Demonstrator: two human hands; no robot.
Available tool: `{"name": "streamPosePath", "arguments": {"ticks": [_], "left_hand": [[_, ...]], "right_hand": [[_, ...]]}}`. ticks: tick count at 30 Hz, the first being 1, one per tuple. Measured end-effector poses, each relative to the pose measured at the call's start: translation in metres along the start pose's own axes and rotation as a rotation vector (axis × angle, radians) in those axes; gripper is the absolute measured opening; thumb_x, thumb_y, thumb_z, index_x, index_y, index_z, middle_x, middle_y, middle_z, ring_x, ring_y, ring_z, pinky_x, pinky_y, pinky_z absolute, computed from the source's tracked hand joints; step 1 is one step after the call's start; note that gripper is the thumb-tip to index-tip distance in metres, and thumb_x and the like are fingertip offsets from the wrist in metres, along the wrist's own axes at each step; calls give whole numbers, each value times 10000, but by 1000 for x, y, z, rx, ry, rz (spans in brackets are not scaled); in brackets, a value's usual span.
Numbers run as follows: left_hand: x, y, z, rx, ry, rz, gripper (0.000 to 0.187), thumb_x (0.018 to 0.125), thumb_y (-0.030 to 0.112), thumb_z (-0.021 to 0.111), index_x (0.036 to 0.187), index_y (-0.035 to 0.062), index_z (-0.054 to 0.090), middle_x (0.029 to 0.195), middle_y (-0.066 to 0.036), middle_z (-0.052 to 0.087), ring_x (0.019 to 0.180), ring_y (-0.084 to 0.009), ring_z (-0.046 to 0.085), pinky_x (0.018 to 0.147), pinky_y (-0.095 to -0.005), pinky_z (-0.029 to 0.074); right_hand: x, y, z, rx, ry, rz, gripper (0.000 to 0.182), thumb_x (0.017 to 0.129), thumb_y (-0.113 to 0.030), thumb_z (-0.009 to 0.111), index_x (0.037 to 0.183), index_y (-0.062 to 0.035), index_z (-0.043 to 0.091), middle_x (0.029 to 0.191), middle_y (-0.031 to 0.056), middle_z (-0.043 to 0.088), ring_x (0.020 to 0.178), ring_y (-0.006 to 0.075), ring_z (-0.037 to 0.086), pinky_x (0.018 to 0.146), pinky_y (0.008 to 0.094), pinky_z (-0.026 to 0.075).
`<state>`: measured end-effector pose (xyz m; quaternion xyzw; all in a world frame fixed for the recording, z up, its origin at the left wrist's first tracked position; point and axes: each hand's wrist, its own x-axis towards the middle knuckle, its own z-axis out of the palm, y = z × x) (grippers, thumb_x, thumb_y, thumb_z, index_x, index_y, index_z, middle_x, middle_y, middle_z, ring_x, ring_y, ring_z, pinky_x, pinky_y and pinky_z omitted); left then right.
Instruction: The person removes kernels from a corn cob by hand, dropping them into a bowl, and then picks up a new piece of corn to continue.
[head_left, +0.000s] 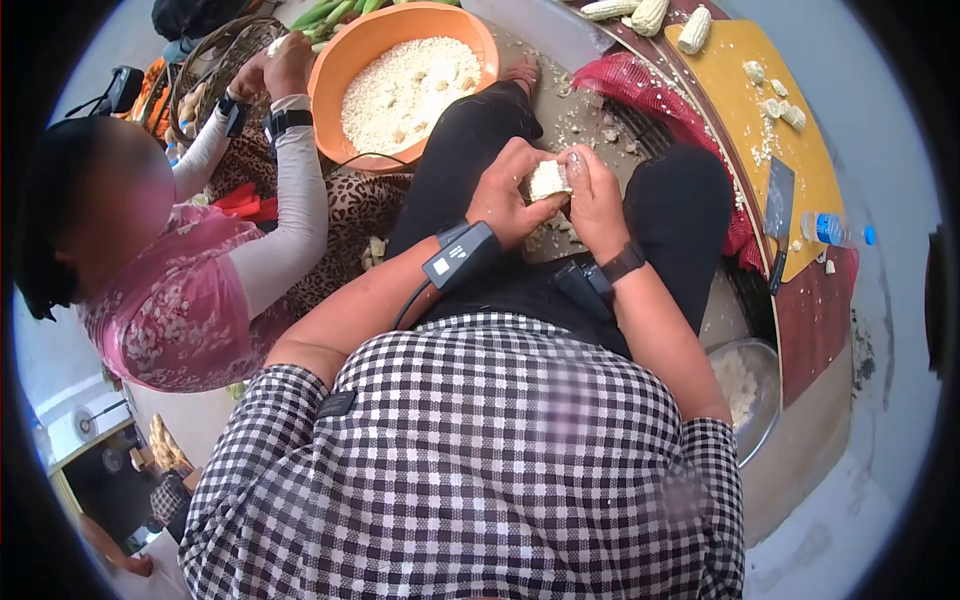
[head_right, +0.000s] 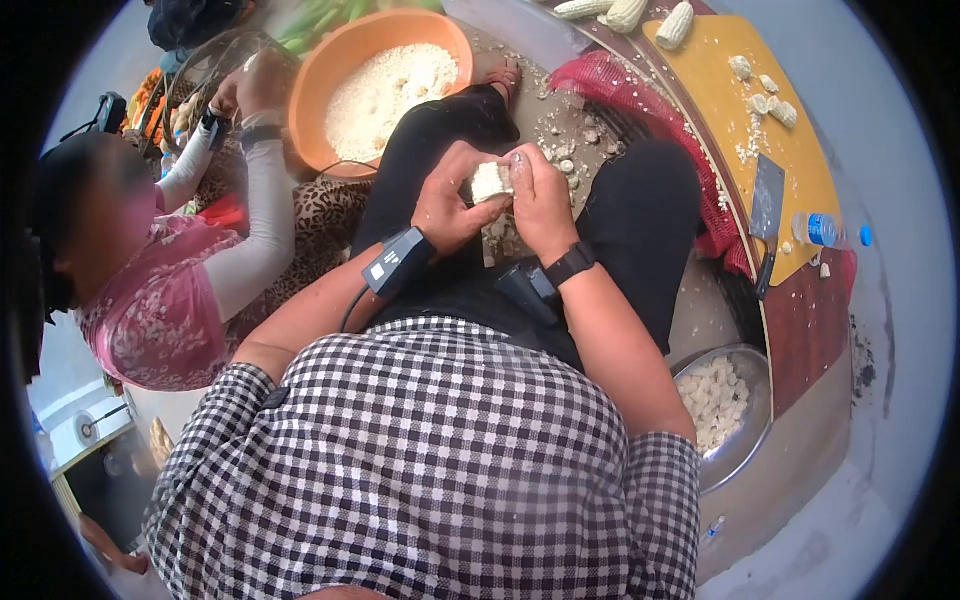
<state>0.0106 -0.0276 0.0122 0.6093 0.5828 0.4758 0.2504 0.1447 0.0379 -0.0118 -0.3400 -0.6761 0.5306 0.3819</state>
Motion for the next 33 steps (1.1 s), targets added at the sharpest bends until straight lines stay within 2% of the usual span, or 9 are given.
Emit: {"name": "streamPosePath", "arguments": {"ticks": [4,7,10,16,20,23,28,33], "left_hand": [[0,-2,2,29,38,-7,354,696,123,757,1006,32,611,896,-88,539,813,-213,566,717,-304,454],[0,-4,2,6,43,-7,349,679,112,761,984,27,614,884,-88,542,813,-217,567,716,-305,456],[0,-6,3,-10,35,-6,342,665,97,762,965,21,617,873,-89,545,811,-218,568,711,-305,457],[0,-4,0,1,27,-6,354,682,85,761,1002,25,624,856,-89,553,785,-213,573,697,-297,456],[0,-5,0,-8,46,18,361,692,97,772,1016,31,627,861,-86,552,782,-206,575,686,-294,455],[0,-2,-1,-23,45,13,369,684,92,773,1017,31,627,866,-80,549,780,-204,575,679,-291,455],[-1,-2,2,-20,40,-9,368,662,77,767,1002,34,633,877,-80,541,794,-198,574,692,-294,464],[-3,-4,2,-13,24,-17,365,644,59,746,990,30,633,888,-87,535,813,-218,573,715,-301,470]], "right_hand": [[-1,-5,-2,239,-43,166,325,977,-310,445,925,-12,562,785,76,591,753,129,544,699,292,452],[1,-5,-4,36,-108,-5,352,966,-350,467,928,-14,563,798,58,592,763,107,531,705,282,452],[-1,-1,2,27,-94,-8,381,956,-382,478,923,-10,551,777,79,577,740,126,529,689,292,447],[-2,-7,1,-27,-47,-47,341,984,-311,418,920,6,529,741,137,562,678,199,542,646,329,437],[-1,-6,2,-38,-12,9,338,995,-274,377,905,12,534,755,155,586,685,211,570,658,334,449],[-1,-7,1,-20,-17,27,343,996,-280,382,901,9,540,757,131,587,700,177,557,670,319,448],[-3,1,-1,188,-57,159,363,982,-330,430,909,7,542,771,81,569,733,131,514,680,300,436],[-2,2,4,92,-62,121,349,968,-318,457,933,19,539,787,87,565,747,139,517,678,305,434]]}}
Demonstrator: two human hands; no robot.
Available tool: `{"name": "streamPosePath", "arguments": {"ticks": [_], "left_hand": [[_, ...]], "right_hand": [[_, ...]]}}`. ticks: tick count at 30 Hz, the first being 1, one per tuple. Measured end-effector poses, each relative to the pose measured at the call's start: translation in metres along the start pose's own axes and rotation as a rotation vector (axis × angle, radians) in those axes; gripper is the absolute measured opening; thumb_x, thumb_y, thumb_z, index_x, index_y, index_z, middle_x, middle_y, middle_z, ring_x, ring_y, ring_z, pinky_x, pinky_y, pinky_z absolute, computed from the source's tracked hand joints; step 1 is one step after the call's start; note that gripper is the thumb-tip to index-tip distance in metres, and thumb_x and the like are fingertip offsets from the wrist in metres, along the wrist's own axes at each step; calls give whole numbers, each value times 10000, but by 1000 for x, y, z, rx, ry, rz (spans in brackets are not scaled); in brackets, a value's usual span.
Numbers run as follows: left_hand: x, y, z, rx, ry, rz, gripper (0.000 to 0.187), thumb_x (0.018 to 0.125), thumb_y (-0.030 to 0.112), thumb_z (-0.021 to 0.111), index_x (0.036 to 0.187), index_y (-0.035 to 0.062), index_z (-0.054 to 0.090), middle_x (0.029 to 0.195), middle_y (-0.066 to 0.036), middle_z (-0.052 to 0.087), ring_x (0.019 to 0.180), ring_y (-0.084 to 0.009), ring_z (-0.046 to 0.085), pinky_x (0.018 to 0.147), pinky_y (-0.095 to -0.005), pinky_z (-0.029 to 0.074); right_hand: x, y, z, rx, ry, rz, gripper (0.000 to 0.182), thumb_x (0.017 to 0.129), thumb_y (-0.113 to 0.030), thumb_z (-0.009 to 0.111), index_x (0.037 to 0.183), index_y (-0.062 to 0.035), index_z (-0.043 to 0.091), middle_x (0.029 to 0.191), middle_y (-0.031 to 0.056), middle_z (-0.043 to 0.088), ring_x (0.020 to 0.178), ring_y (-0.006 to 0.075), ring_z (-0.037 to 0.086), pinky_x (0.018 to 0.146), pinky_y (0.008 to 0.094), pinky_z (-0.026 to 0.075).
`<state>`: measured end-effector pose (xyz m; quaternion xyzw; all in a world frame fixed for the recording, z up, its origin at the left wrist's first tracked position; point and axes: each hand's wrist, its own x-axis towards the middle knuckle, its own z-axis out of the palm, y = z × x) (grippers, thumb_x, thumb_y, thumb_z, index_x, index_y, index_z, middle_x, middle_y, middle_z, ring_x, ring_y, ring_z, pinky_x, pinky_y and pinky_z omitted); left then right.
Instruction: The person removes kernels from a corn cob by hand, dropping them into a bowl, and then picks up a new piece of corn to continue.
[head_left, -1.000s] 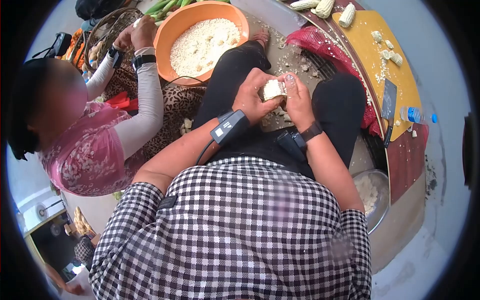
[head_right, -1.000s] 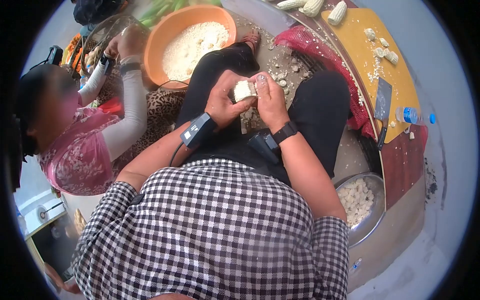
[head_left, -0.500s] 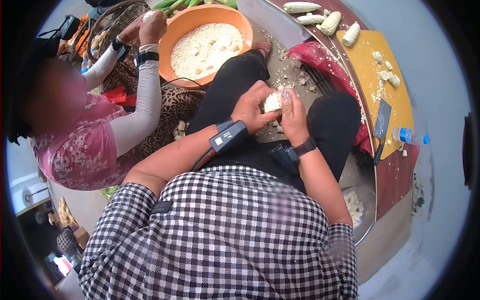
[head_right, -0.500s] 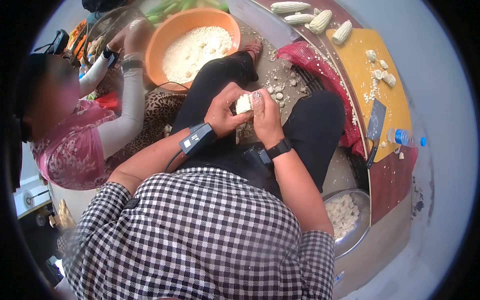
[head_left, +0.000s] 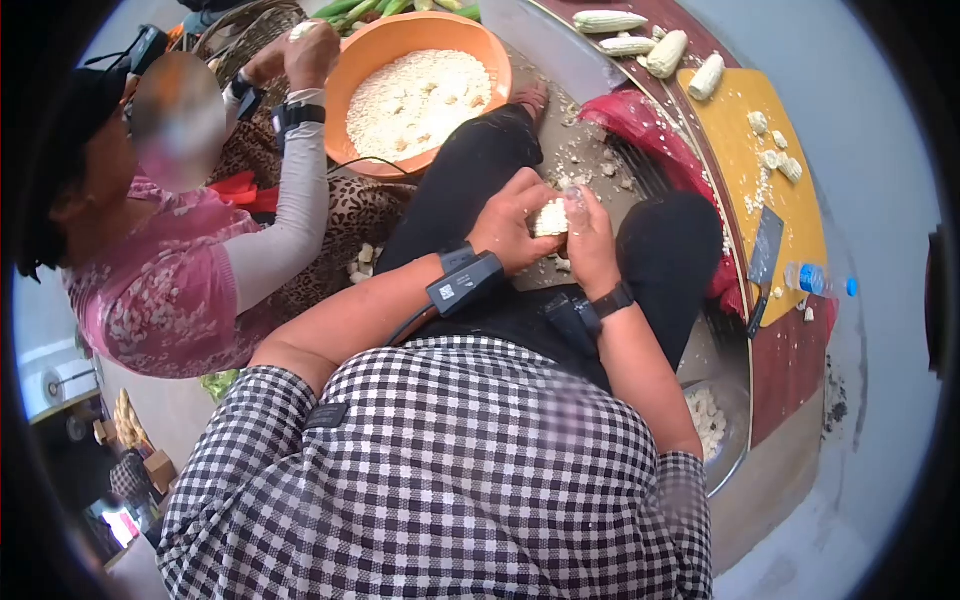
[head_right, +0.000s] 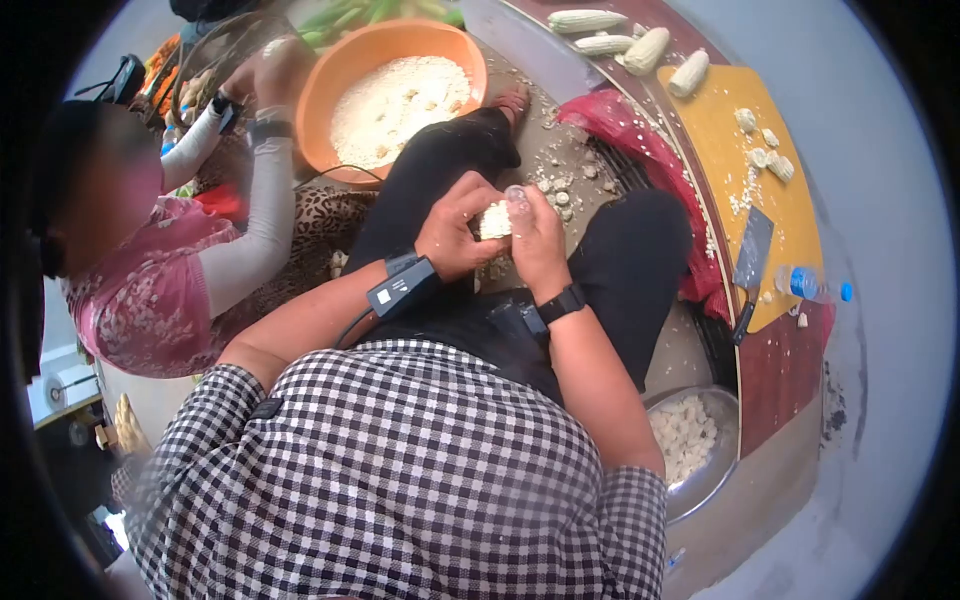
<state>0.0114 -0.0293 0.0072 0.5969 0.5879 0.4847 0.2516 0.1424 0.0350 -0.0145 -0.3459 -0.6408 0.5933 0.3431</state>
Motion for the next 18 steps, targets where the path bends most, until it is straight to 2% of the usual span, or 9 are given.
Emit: {"name": "streamPosePath", "arguments": {"ticks": [3,4,6,9,12,13,16,17,18], "left_hand": [[1,1,-2,25,2,9,353,658,63,731,994,26,631,897,-93,531,820,-231,568,729,-304,468],[1,-1,-1,-8,-1,1,355,661,70,733,998,26,632,895,-99,527,825,-239,568,732,-307,468],[1,1,-2,-50,-6,-38,367,665,77,738,1014,29,632,891,-98,523,827,-244,567,735,-312,469],[2,0,-1,-58,6,-9,413,662,85,748,1058,55,634,898,-92,512,828,-241,562,735,-318,470],[3,-5,1,-73,24,16,418,658,88,750,1058,59,632,910,-95,501,839,-240,560,732,-318,470],[3,-4,1,-82,32,21,420,657,89,751,1058,60,630,913,-96,498,843,-240,560,731,-317,470],[3,-1,-4,-130,31,6,422,658,93,750,1060,56,628,906,-98,496,833,-244,561,719,-312,470],[3,-6,-2,-135,44,14,411,663,101,752,1049,44,625,907,-96,496,824,-234,563,705,-305,470],[2,-6,-4,-161,38,24,406,665,104,753,1044,38,623,909,-94,497,820,-229,563,702,-304,470]], "right_hand": [[0,5,-1,-37,28,-7,302,962,-249,447,956,38,541,821,108,590,774,161,551,693,308,446],[1,9,-2,-29,38,52,310,971,-237,419,965,43,551,838,116,604,787,168,570,709,315,456],[1,8,-3,-40,58,9,332,985,-243,384,965,34,564,838,100,609,777,153,573,699,306,456],[0,15,-4,118,87,108,339,993,-256,371,949,5,583,842,71,612,748,129,572,677,282,455],[-3,7,-4,385,101,217,323,994,-267,374,964,-22,581,824,34,595,708,92,555,603,237,443],[-4,-8,-7,465,74,350,286,992,-256,390,997,-33,569,810,12,578,678,71,539,539,204,422],[-6,-22,-4,411,7,329,254,987,-240,407,1012,-36,554,818,9,569,672,58,530,492,185,400],[-5,-17,-1,399,34,270,229,982,-223,420,999,-39,554,838,19,573,678,58,537,483,186,404],[-6,-23,3,429,78,316,219,980,-211,416,993,-40,552,847,26,575,689,58,546,476,184,407]]}}
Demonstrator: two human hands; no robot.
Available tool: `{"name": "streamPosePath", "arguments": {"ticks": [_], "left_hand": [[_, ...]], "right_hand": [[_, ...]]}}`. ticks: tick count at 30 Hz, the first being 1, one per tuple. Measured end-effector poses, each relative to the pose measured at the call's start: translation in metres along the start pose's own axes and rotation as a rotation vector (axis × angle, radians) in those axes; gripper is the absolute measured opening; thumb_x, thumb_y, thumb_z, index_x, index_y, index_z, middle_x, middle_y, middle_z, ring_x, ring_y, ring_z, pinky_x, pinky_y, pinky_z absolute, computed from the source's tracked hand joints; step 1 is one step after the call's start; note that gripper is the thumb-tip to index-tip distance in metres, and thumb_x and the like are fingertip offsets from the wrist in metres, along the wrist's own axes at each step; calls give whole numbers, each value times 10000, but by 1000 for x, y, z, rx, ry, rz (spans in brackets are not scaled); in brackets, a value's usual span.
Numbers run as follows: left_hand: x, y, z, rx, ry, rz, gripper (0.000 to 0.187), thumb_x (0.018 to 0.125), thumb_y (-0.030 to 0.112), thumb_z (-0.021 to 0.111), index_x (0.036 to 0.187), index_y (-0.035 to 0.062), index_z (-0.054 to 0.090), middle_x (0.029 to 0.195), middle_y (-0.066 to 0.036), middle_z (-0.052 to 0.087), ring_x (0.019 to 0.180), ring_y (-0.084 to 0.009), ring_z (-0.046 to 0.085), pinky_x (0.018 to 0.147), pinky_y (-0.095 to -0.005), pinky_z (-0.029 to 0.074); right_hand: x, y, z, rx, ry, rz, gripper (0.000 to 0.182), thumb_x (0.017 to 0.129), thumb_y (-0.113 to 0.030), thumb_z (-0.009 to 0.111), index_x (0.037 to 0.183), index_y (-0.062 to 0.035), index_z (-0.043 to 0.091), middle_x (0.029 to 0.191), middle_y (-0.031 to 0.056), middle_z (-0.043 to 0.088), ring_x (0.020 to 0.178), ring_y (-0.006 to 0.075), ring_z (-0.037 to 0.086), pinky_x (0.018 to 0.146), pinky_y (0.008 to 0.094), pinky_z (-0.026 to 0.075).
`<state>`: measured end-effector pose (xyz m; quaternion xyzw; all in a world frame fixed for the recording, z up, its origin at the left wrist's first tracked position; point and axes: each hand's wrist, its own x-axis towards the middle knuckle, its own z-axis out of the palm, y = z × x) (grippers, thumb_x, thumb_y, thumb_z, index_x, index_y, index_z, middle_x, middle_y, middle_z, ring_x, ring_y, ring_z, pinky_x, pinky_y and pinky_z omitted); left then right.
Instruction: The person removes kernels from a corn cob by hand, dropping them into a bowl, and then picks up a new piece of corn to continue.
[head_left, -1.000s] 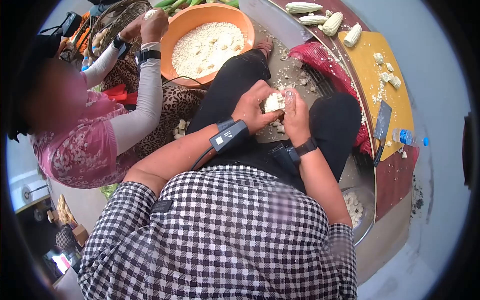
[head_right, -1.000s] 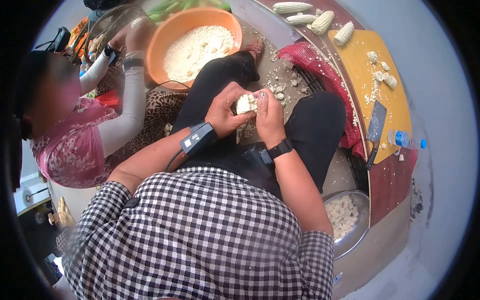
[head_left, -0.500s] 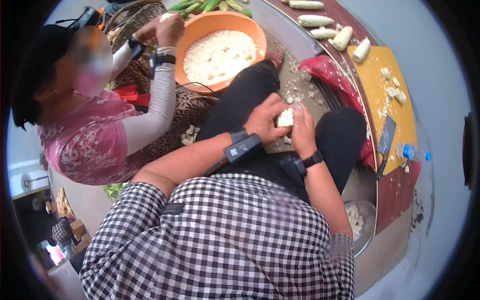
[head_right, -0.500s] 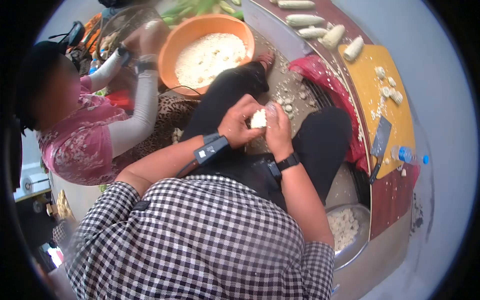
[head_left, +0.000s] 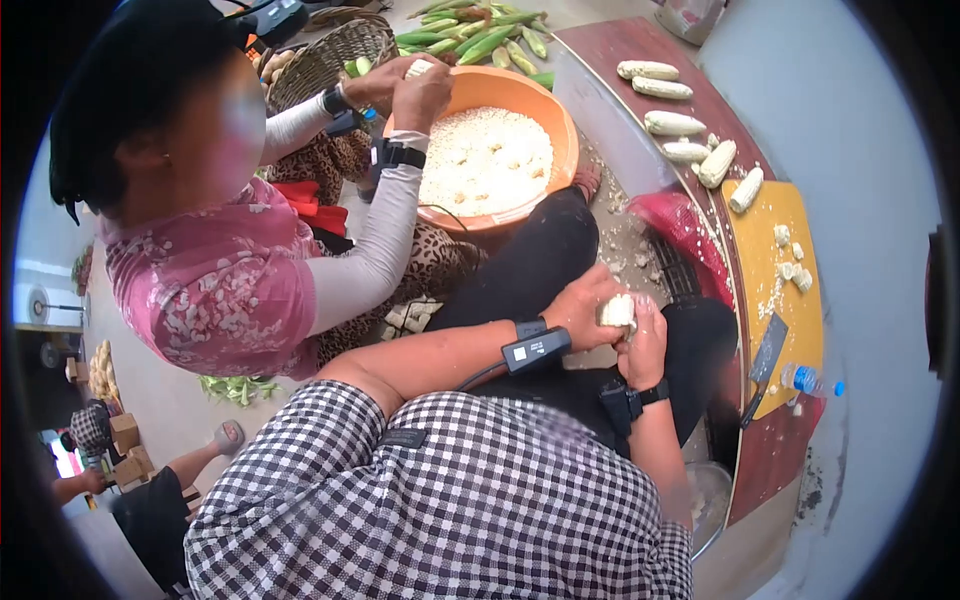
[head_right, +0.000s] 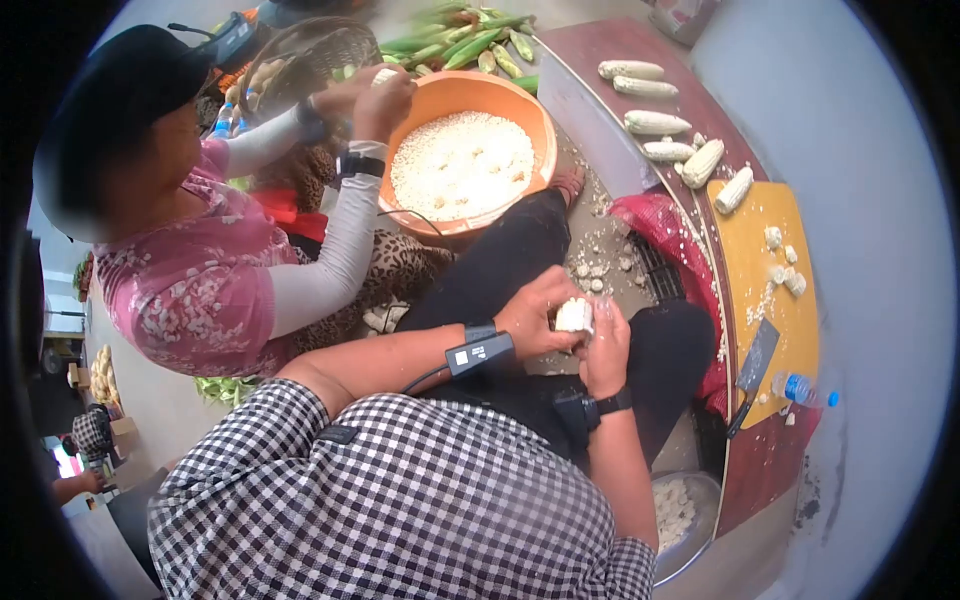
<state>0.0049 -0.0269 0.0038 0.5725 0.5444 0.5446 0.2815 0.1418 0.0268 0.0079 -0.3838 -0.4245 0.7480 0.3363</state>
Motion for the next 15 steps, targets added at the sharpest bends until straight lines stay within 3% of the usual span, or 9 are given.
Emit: {"name": "streamPosePath", "arguments": {"ticks": [3,6,7,10,13,15], "left_hand": [[2,0,-8,-78,-32,30,369,691,105,747,1028,22,620,924,-79,504,836,-189,566,704,-293,475],[2,-2,-16,-274,-60,-44,349,723,88,733,1047,29,615,939,-61,510,866,-155,564,720,-281,481],[3,6,-24,-416,-105,-151,330,764,70,711,1074,32,605,953,-39,506,884,-114,552,743,-266,479],[5,-6,-32,-491,-19,-136,324,786,65,699,1091,29,595,956,-16,520,874,-89,543,764,-248,466],[6,-6,-41,-646,10,-402,311,800,72,691,1092,29,595,942,1,545,872,-78,540,786,-238,455],[8,-6,-43,-644,42,-419,313,803,82,691,1097,33,594,929,5,560,878,-77,541,797,-236,452]], "right_hand": [[0,-2,2,60,38,103,219,975,-212,422,997,-36,550,840,27,583,635,68,551,427,181,385],[-3,-23,13,187,15,277,220,967,-228,435,997,-38,542,801,18,571,569,53,511,399,164,338],[0,-28,6,257,-65,335,186,949,-226,468,988,-56,532,787,24,537,566,59,467,403,152,305],[15,-46,3,424,-120,408,146,932,-208,495,979,-72,522,797,40,505,588,78,442,408,155,300],[38,-73,12,428,-152,388,111,934,-164,479,988,-70,507,831,62,504,632,111,465,424,167,325],[61,-89,29,356,-185,335,123,949,-150,458,1011,-53,502,860,76,524,694,130,498,468,182,363]]}}
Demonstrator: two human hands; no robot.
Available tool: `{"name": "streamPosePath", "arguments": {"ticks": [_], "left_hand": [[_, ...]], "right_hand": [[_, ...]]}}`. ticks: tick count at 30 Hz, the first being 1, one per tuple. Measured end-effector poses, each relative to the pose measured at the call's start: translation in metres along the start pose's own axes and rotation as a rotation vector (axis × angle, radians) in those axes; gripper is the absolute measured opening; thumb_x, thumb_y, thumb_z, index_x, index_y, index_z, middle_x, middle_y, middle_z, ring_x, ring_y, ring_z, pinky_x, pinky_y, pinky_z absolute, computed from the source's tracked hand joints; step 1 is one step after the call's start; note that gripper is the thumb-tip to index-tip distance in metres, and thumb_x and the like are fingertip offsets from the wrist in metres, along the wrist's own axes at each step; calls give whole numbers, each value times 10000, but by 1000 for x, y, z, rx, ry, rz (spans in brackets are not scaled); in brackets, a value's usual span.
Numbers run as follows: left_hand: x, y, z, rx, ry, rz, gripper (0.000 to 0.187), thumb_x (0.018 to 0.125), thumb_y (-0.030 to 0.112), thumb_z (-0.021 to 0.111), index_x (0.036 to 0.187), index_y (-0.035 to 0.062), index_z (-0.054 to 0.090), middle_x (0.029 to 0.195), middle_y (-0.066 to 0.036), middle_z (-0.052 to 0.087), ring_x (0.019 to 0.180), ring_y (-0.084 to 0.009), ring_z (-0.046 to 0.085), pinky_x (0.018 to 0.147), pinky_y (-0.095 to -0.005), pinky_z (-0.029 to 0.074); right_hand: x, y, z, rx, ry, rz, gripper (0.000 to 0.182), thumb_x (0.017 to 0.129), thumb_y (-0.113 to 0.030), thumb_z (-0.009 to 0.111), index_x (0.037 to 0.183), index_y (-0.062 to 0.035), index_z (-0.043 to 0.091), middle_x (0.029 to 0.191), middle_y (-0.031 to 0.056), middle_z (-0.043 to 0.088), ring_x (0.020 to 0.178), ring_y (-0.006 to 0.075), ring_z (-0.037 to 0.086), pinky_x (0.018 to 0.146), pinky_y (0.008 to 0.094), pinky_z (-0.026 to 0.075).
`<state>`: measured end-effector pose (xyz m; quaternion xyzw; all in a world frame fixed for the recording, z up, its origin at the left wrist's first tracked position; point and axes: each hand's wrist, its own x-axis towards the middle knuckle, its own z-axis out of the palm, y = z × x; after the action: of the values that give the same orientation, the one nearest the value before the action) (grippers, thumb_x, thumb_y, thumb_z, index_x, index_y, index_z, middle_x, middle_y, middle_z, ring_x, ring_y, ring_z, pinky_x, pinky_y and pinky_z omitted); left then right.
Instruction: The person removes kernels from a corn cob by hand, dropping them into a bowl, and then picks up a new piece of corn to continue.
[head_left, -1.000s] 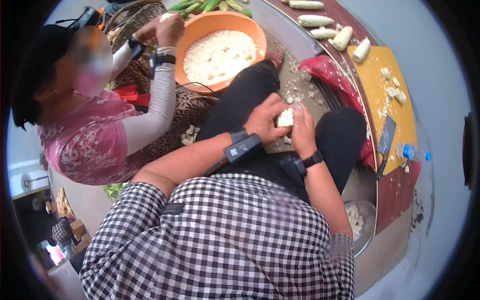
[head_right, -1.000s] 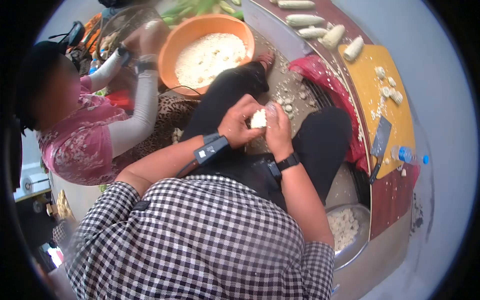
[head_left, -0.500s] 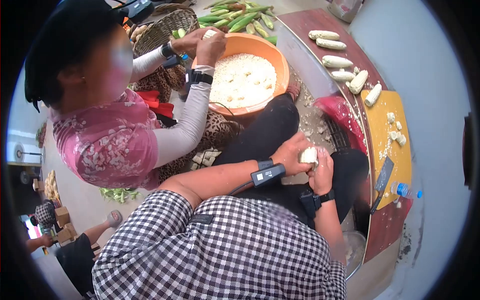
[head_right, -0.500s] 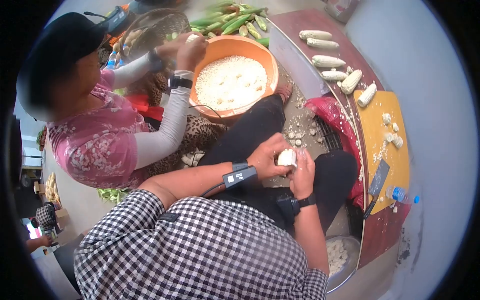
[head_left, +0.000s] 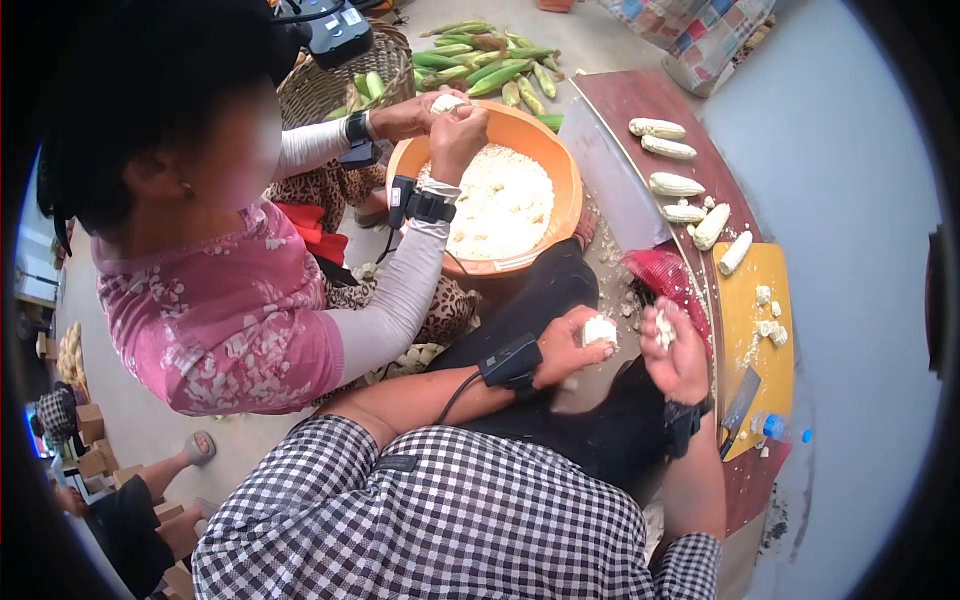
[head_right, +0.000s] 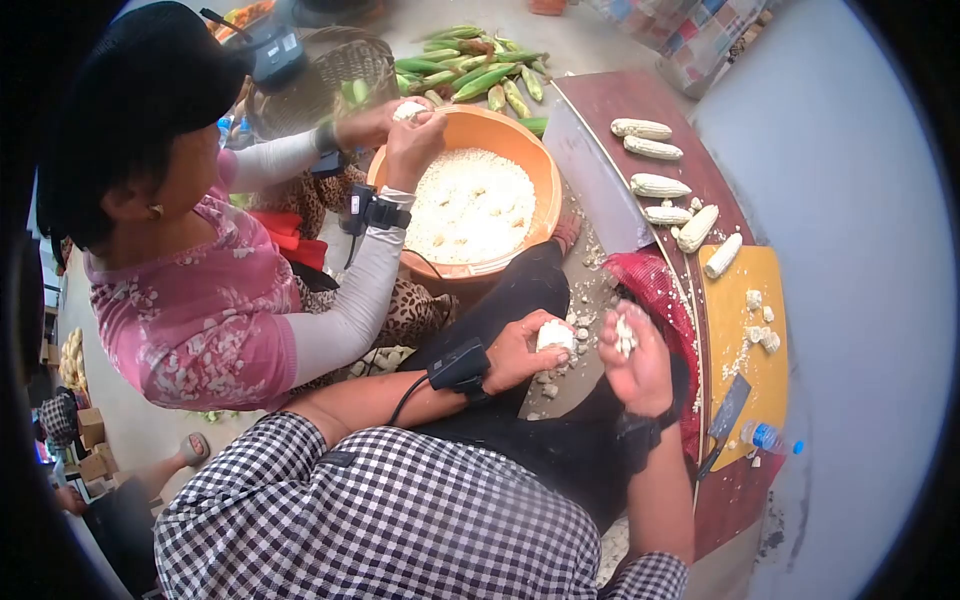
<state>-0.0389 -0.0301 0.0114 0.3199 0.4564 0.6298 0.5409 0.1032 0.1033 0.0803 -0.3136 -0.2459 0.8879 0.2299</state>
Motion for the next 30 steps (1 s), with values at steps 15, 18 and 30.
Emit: {"name": "streamPosePath", "arguments": {"ticks": [15,18,30], "left_hand": [[-2,10,-17,172,-16,26,390,817,156,692,1151,19,544,1014,-54,587,937,-117,557,844,-276,457],[0,3,-15,-18,-58,-46,392,821,111,681,1168,14,527,1027,-49,588,946,-108,557,837,-264,460],[-11,-8,1,32,-102,28,346,794,22,672,1120,40,558,944,-8,610,885,-72,563,797,-250,472]], "right_hand": [[156,5,129,-640,-190,-33,866,890,-383,576,1467,-62,16,1472,193,162,1354,400,162,992,538,371],[141,9,75,-432,-211,-66,488,948,-194,474,1361,-9,291,1234,155,435,1133,293,456,805,346,469],[-38,58,-28,-166,82,-116,133,931,-211,521,980,-88,505,763,-16,463,545,30,373,415,159,273]]}}
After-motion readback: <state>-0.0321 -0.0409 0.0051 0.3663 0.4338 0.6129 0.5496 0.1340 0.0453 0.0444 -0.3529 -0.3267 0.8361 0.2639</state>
